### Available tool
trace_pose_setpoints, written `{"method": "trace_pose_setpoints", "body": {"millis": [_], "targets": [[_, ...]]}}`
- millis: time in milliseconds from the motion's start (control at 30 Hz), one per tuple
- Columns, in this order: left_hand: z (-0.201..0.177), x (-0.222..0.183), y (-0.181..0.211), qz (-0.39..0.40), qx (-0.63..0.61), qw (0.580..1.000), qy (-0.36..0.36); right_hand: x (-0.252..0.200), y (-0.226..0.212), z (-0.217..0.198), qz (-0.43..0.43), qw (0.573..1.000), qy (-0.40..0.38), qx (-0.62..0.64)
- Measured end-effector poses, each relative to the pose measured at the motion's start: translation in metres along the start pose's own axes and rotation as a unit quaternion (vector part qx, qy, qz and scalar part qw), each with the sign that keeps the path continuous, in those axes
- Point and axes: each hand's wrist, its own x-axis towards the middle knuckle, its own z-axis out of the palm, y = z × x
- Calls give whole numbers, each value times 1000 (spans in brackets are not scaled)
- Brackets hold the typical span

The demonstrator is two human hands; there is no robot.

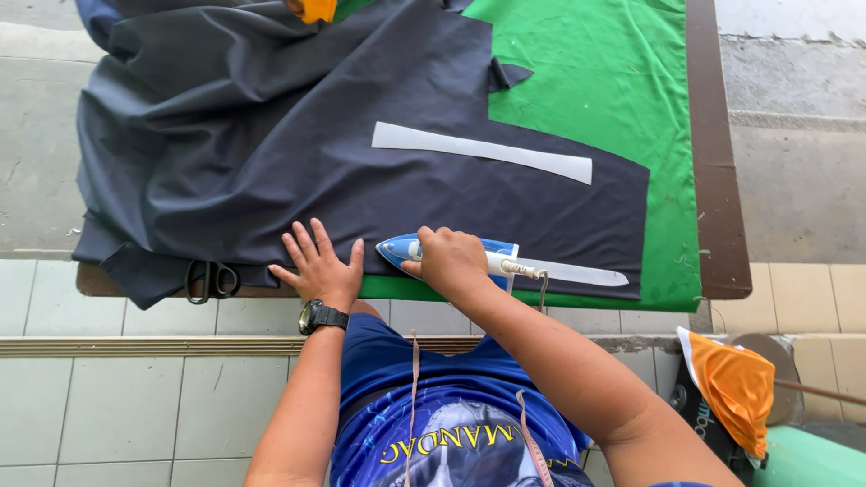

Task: Ironing white fabric strips onto a larger piece of dark fabric to fuse them together.

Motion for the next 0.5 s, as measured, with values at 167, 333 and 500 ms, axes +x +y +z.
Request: {"method": "trace_pose_setpoints", "body": {"millis": [167, 333, 500], "targets": [[24, 4, -6, 19, -10, 993, 116, 11, -8, 12, 7, 1000, 15, -1], [40, 7, -11, 21, -2, 985, 169, 21, -16, 22, 3, 1000, 17, -7], [42, 8, -12, 21, 0, 988, 153, 30, -26, 28, 6, 999, 37, -2]]}}
